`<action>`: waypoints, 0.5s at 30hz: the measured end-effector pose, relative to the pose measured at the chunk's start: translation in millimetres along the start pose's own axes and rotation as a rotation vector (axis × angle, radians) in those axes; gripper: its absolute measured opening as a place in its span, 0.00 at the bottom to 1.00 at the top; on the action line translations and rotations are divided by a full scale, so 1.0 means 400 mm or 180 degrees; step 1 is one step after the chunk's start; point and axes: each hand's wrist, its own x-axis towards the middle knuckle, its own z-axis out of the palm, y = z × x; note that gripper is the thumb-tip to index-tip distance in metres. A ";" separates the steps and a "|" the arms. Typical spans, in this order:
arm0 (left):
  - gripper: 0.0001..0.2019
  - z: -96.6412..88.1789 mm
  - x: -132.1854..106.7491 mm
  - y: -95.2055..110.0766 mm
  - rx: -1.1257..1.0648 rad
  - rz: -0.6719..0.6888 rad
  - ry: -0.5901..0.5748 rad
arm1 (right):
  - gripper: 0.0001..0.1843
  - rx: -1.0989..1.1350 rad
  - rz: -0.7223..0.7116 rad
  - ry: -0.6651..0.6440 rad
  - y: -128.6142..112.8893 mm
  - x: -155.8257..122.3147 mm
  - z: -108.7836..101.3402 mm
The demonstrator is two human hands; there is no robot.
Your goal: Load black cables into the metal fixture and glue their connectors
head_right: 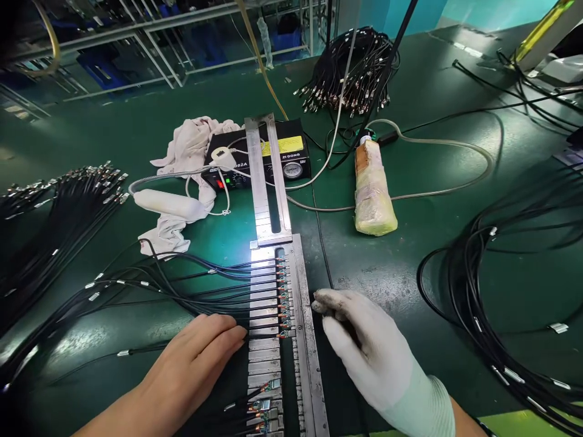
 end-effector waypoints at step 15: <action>0.23 0.057 -0.071 -0.001 0.0131 -0.0224 0.0231 | 0.25 -0.1123 -0.1272 -0.0703 0.002 -0.008 0.012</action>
